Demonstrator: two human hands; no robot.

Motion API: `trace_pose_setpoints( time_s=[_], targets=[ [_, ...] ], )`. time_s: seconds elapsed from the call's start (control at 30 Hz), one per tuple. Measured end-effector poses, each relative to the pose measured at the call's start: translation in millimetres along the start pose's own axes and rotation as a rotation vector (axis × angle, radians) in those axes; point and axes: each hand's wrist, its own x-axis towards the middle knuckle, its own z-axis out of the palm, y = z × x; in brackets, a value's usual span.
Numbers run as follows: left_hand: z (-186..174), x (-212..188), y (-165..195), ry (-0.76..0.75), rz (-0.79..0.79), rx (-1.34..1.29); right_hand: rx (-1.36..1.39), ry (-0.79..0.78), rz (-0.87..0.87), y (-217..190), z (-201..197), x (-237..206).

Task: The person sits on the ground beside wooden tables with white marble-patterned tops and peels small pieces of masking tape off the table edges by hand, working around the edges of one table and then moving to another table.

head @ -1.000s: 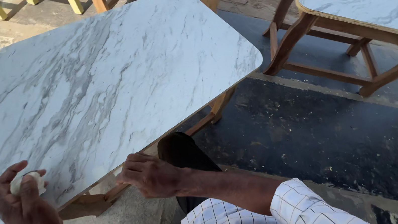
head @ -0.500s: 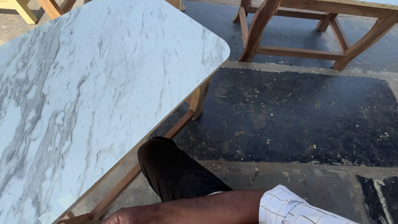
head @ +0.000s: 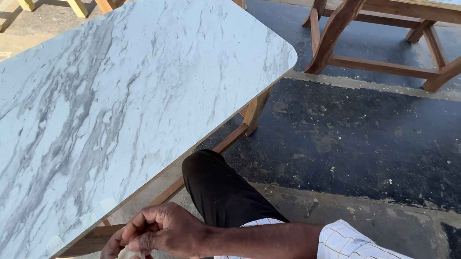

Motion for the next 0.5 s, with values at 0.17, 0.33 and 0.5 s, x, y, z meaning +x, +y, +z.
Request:
trace_pose_setpoints(
  time_s=[0.17, 0.33, 0.5],
  targets=[
    [21, -9, 25, 0.3, 0.04, 0.015, -0.811, 0.147, -0.34, -12, 19, -5],
    [27, 1, 1, 0.416, 0.072, -0.21, -0.987, 0.003, -0.578, -17, 21, -13],
    [-2, 3, -60, -0.069, 0.155, -0.731, -1.035, -0.074, -0.587, -16, 4, -14]
  ],
)
